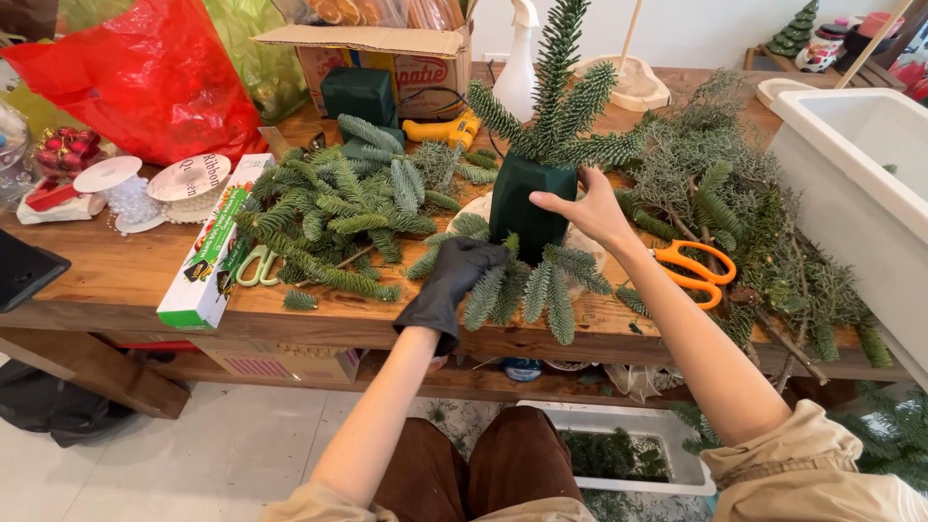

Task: The person cuts small pine branches with orange-handled shears and inserts them into a green floral foam block mounted on a wooden base. They repeatedly trim and place branches around the foam to build a small decorative tree.

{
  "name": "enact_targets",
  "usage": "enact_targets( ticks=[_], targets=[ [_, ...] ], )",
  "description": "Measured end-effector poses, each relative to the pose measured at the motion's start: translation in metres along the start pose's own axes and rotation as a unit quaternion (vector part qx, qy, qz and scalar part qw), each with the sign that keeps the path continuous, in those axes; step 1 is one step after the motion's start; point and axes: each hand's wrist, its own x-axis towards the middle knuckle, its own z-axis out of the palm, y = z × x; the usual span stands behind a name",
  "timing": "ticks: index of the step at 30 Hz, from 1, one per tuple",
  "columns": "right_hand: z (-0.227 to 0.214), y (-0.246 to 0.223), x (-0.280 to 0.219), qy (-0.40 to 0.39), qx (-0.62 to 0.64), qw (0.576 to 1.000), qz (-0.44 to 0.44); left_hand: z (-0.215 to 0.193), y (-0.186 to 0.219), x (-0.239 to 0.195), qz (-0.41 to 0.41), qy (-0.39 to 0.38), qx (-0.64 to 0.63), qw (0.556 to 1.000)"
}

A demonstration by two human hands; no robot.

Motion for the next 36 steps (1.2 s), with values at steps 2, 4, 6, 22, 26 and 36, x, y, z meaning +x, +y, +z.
enact_targets(
  ticks=[2, 4, 6, 22, 26, 36],
  targets=[
    [0.002, 0.000, 0.003, 0.002, 0.009, 1.000, 0.001, -0.013, 0.018, -0.011, -0.030, 0.054, 0.034, 0.997],
    [0.002, 0.004, 0.004, 0.005, 0.011, 1.000, -0.005, -0.029, 0.000, 0.006, -0.033, 0.065, 0.039, 0.997],
    [0.004, 0.009, 0.007, 0.008, 0.013, 1.000, -0.012, -0.038, -0.010, 0.016, -0.035, 0.076, 0.045, 0.995],
    [0.001, 0.003, 0.003, 0.035, 0.045, 0.998, -0.018, -0.025, -0.024, 0.041, -0.049, 0.031, 0.112, 0.992],
    [0.006, 0.006, 0.005, 0.032, 0.048, 0.998, -0.012, -0.025, -0.049, 0.066, -0.094, 0.048, 0.160, 0.982],
    [0.000, 0.034, 0.017, 0.024, 0.040, 0.999, 0.001, -0.010, -0.015, 0.046, -0.104, 0.052, 0.244, 0.963]
  ],
)
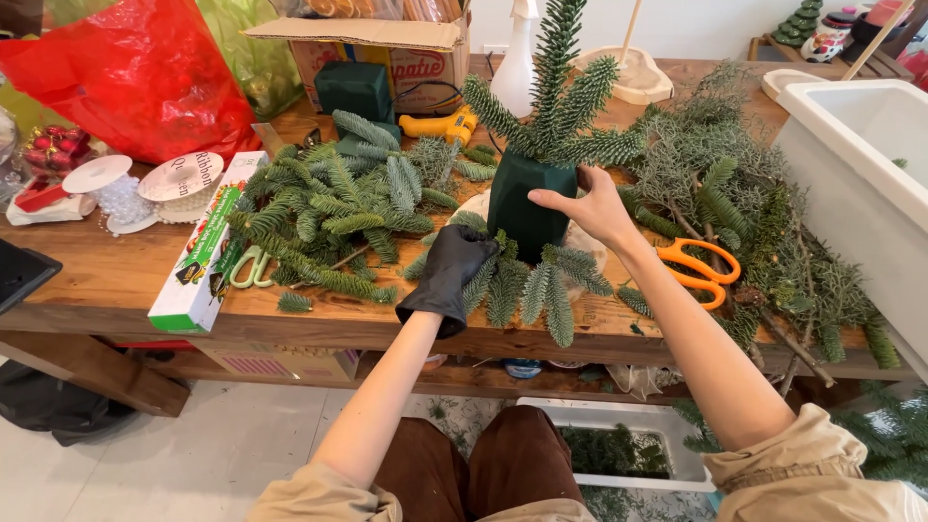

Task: The person cuts small pine branches with orange-handled shears and inserts them into a green floral foam block mounted on a wooden base. They repeatedly trim and place branches around the foam to build a small decorative tree.

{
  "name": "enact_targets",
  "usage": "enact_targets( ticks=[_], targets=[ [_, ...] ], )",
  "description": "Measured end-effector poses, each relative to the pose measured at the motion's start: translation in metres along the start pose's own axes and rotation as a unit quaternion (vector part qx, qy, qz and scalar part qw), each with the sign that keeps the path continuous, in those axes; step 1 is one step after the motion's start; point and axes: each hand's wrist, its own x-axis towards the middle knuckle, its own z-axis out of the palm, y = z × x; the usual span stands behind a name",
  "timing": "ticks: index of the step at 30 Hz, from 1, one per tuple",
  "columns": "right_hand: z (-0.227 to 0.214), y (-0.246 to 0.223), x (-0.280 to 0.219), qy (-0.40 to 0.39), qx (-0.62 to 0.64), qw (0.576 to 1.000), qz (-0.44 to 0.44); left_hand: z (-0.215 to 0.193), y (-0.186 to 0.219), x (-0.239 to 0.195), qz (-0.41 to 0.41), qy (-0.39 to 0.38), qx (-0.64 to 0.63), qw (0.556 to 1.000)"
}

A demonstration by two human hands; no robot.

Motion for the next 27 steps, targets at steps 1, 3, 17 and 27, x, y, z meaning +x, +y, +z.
enact_targets(
  ticks=[1, 3, 17, 27],
  targets=[
    [-0.001, 0.009, 0.004, -0.002, 0.001, 1.000, -0.003, -0.001, 0.005, -0.005, 0.009, 0.006, 0.006, 1.000],
    [-0.003, 0.018, 0.008, -0.004, 0.002, 1.000, -0.005, -0.002, 0.009, -0.009, 0.018, 0.012, 0.012, 1.000],
    [-0.007, 0.024, 0.010, 0.001, -0.009, 1.000, 0.012, 0.011, 0.016, -0.011, 0.017, 0.078, 0.007, 0.997],
    [-0.009, 0.018, 0.006, 0.002, -0.020, 1.000, 0.010, 0.024, 0.006, 0.008, 0.011, 0.109, -0.030, 0.994]
  ],
)
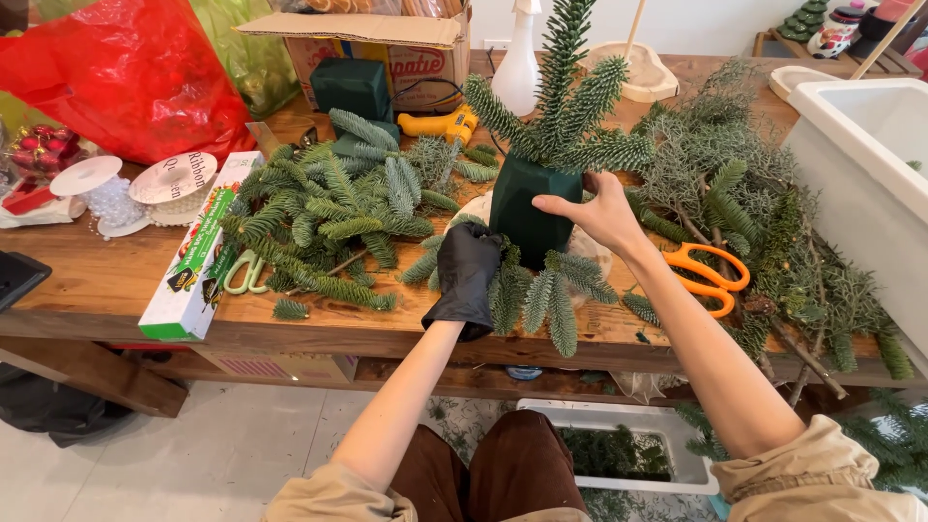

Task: The person cuts small pine branches with orange-handled shears and inserts them into a green floral foam block mounted on a wooden base. They repeatedly trim and place branches around the foam to build a small decorative tree.

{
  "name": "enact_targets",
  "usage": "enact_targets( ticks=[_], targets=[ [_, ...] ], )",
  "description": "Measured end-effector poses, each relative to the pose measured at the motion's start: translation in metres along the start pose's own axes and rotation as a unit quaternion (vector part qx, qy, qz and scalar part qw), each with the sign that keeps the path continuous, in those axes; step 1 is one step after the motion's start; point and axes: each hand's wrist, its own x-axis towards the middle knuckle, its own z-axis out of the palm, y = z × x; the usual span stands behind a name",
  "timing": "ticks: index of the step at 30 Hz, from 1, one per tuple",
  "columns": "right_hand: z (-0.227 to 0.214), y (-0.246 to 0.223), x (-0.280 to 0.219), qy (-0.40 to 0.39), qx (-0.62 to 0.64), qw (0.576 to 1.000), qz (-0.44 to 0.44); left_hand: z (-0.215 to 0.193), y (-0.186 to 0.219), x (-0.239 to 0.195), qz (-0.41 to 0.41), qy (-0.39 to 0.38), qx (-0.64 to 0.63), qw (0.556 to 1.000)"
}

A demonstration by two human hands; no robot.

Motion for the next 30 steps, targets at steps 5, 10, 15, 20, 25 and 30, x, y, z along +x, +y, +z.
enact_targets(
  ticks=[5, 10, 15, 20, 25, 30],
  targets=[
    [0.004, -0.004, 0.002, -0.003, 0.018, 1.000, -0.018, -0.057, 0.051, -0.044, 0.089, -0.124, 0.086, 0.984],
    [0.001, -0.005, 0.000, -0.005, 0.015, 1.000, -0.024, -0.105, 0.055, -0.058, 0.038, -0.170, 0.095, 0.980],
    [0.003, -0.006, 0.001, -0.009, 0.017, 0.999, -0.028, -0.126, 0.031, -0.083, 0.043, -0.063, 0.116, 0.990],
    [0.005, -0.001, 0.003, -0.005, 0.022, 0.999, -0.023, -0.104, -0.024, -0.087, 0.013, -0.061, 0.067, 0.996],
    [-0.002, -0.108, -0.054, -0.030, -0.098, 0.994, 0.031, -0.066, -0.051, -0.087, 0.001, -0.168, -0.101, 0.981],
    [-0.030, -0.104, -0.086, 0.026, -0.165, 0.986, -0.009, -0.036, -0.089, -0.064, -0.015, -0.172, -0.208, 0.963]
  ],
)
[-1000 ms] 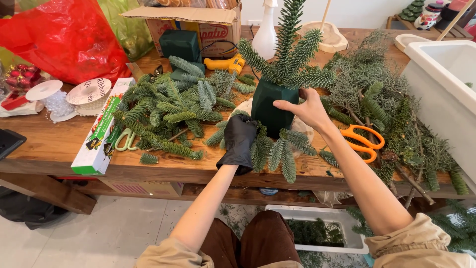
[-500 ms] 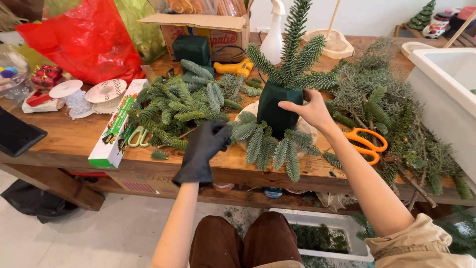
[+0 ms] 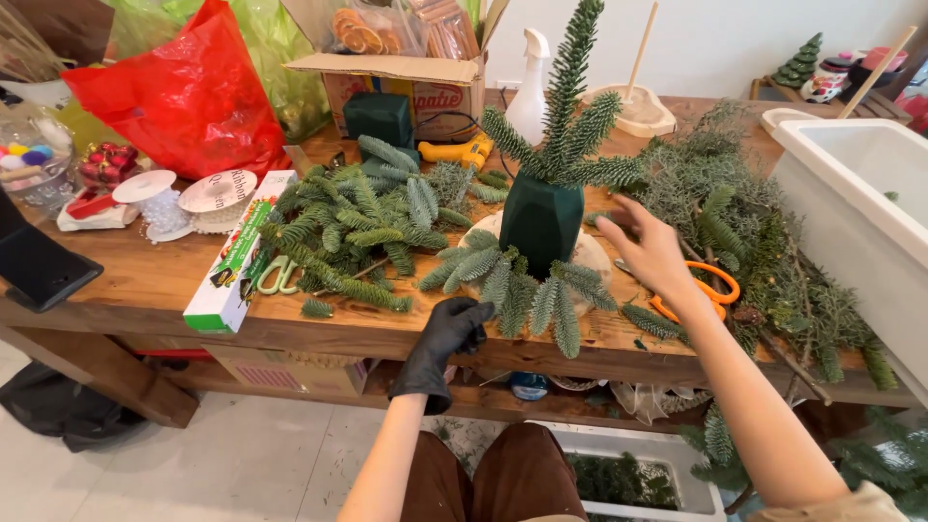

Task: The person cuts small pine branches with orange-handled shears and inserts them into a green floral foam block mounted on a wooden base. They repeatedly trim and place branches around the foam to build a small decorative tree.

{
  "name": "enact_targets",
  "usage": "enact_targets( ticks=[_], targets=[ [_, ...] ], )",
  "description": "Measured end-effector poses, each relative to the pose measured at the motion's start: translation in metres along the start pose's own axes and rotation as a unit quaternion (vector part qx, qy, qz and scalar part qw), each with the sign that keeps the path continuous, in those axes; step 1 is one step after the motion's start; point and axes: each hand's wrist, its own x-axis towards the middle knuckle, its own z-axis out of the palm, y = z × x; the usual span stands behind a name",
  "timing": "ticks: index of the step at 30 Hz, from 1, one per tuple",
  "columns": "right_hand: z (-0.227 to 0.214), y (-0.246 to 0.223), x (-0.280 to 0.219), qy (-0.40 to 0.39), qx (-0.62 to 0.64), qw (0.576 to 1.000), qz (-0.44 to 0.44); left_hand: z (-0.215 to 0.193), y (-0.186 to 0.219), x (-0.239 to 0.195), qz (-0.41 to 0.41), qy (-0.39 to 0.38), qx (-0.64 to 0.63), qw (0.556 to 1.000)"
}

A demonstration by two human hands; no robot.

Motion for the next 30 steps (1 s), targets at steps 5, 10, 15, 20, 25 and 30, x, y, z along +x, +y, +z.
enact_targets(
  ticks=[5, 10, 15, 20, 25, 30],
  targets=[
    [-0.038, 0.083, -0.026, -0.052, -0.336, 0.938, 0.070, -0.018, -0.029, 0.015, 0.055, -0.001, -0.035, 0.998],
    [-0.045, 0.078, -0.056, -0.158, -0.400, 0.895, 0.116, -0.013, -0.024, 0.005, 0.056, -0.007, -0.044, 0.997],
    [-0.056, 0.094, -0.055, -0.085, -0.403, 0.911, 0.038, -0.005, -0.010, -0.031, 0.049, 0.058, -0.051, 0.996],
    [-0.062, 0.105, -0.045, -0.120, -0.405, 0.897, 0.133, 0.034, -0.021, -0.053, -0.051, 0.105, -0.182, 0.976],
    [-0.053, 0.140, -0.039, -0.117, -0.445, 0.884, 0.087, 0.082, -0.042, -0.027, -0.006, 0.104, -0.243, 0.964],
    [-0.053, 0.120, -0.036, -0.143, -0.426, 0.880, 0.154, 0.086, -0.057, -0.001, 0.011, 0.116, -0.269, 0.956]
  ],
)
